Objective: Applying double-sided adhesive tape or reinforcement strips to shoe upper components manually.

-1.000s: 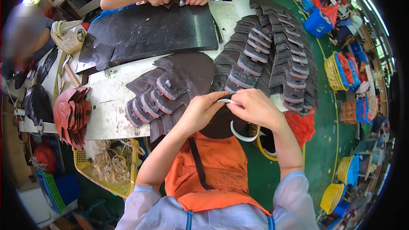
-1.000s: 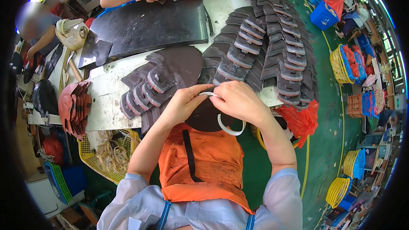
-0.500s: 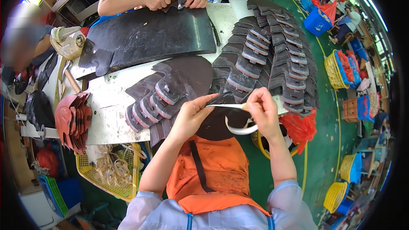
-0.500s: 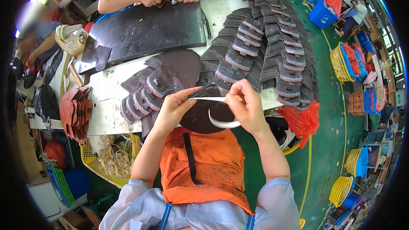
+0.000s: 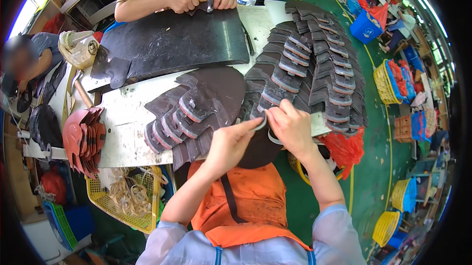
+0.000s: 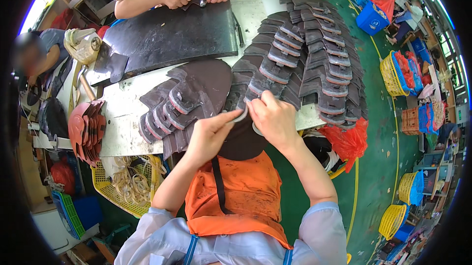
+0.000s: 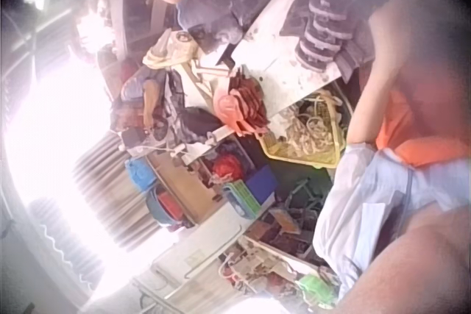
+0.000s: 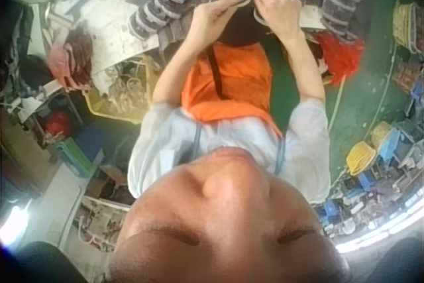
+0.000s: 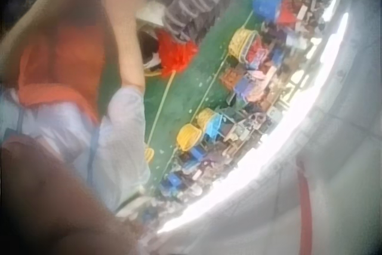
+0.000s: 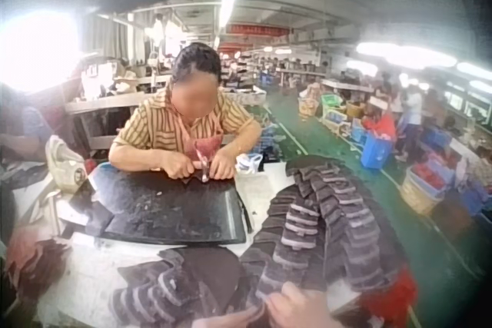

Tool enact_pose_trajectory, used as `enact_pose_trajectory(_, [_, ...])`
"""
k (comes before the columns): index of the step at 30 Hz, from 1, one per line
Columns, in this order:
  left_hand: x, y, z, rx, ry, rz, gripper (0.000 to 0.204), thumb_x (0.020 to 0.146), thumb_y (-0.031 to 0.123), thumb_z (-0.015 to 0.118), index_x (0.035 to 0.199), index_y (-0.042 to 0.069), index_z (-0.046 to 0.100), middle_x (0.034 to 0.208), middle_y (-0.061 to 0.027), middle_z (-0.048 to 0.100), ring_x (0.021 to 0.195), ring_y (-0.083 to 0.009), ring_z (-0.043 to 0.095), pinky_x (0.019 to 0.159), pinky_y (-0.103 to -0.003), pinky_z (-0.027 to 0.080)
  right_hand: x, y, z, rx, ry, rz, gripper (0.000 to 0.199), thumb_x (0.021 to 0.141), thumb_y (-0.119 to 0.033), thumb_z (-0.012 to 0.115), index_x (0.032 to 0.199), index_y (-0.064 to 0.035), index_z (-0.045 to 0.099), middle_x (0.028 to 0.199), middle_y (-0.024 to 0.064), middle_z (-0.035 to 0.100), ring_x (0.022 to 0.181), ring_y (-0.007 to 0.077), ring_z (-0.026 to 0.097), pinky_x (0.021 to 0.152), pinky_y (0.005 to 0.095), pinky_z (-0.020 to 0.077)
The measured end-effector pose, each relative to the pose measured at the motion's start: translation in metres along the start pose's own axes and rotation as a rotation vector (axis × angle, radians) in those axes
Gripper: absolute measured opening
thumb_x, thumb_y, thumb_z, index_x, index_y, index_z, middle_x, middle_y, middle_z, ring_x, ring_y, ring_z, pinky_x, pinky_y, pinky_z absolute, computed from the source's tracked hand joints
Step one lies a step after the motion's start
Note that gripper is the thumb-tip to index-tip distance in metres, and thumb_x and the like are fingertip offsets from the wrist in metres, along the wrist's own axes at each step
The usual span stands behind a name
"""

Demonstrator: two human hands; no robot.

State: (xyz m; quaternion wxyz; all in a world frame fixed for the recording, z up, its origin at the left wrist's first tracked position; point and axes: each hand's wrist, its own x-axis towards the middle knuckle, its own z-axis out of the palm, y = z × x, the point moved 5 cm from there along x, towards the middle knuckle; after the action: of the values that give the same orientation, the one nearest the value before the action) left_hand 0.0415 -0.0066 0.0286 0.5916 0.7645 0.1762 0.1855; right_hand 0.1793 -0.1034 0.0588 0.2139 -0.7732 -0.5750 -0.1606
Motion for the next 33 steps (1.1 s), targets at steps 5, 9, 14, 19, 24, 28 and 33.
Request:
enact_pose_trajectory(5, [-0.009,0.019,0.016,0.384,0.072,0.484,0.039,0.076,-0.007,0.065,0.11,0.007,0.076,0.11,-0.0123,0.072,0.081,-0.0232,0.07,0.076,-0.032,0.056,0.015,0.025,-0.022,0.553,-0.029,0.216,0.023,0.092,-0.024,0.069,0.083,-0.0039,0.065,0.087,0.0092,0.062,0.063,0.0294,0.062,0.057,0.0388,0.049])
enact_pose_trajectory(9, [-0.01,-0.009,0.029,0.484,0.289,0.773,0.048,0.064,-0.004,0.068,0.109,0.01,0.077,0.1,-0.008,0.058,0.088,-0.0267,0.066,0.081,-0.04,0.057,0.011,0.033,0.013,0.628,-0.791,0.24,0.024,0.09,-0.021,0.07,0.104,-0.0012,0.065,0.095,0.0154,0.066,0.079,0.0316,0.064,0.072,0.0385,0.0499])
enact_pose_trajectory(14, [0.005,-0.009,0.047,0.908,0.321,0.785,0.049,0.074,0.007,0.065,0.123,0.008,0.069,0.121,-0.0104,0.056,0.119,-0.0281,0.054,0.1,-0.042,0.048,0.025,0.056,0.034,0.579,-0.409,0.317,0.027,0.083,-0.009,0.069,0.107,0.0013,0.064,0.104,0.0174,0.068,0.093,0.0339,0.067,0.081,0.0404,0.0519])
enact_pose_trajectory(19, [0.014,-0.027,0.066,1.059,0.041,0.685,0.043,0.081,0.014,0.059,0.121,0.002,0.066,0.126,-0.0107,0.06,0.124,-0.0279,0.053,0.106,-0.043,0.043,0.02,0.041,0.035,0.42,-0.334,0.228,0.018,0.079,-0.005,0.068,0.095,0.0018,0.063,0.1,0.0169,0.068,0.095,0.0357,0.066,0.081,0.0409,0.0538])
enact_pose_trajectory(24, [0.005,-0.025,0.061,0.928,0.001,0.675,0.038,0.078,0.012,0.061,0.113,0.0,0.067,0.115,-0.0129,0.062,0.119,-0.0333,0.057,0.11,-0.046,0.043,-0.019,0.011,0.012,0.434,-0.187,-0.091,0.018,0.079,0.002,0.067,0.096,0.0022,0.063,0.106,0.0134,0.069,0.097,0.0318,0.068,0.084,0.0395,0.0563])
enact_pose_trajectory(28, [-0.002,-0.029,0.048,0.78,0.144,0.639,0.038,0.076,0.009,0.063,0.113,-0.002,0.065,0.115,-0.0171,0.06,0.11,-0.0354,0.062,0.098,-0.043,0.052,-0.028,0.007,0.018,0.354,-0.153,-0.169,0.015,0.08,0.002,0.067,0.095,0.0023,0.063,0.113,0.0135,0.068,0.106,0.0302,0.067,0.091,0.0388,0.0563])
enact_pose_trajectory(33, [0.0,-0.029,0.044,0.633,0.275,0.544,0.034,0.079,0.007,0.064,0.112,0.0,0.063,0.126,-0.02,0.059,0.111,-0.0366,0.062,0.094,-0.041,0.053,-0.035,0.006,0.028,0.199,-0.186,-0.201,0.016,0.083,-0.002,0.067,0.099,0.0023,0.066,0.115,0.0131,0.068,0.11,0.0297,0.066,0.093,0.039,0.0561])
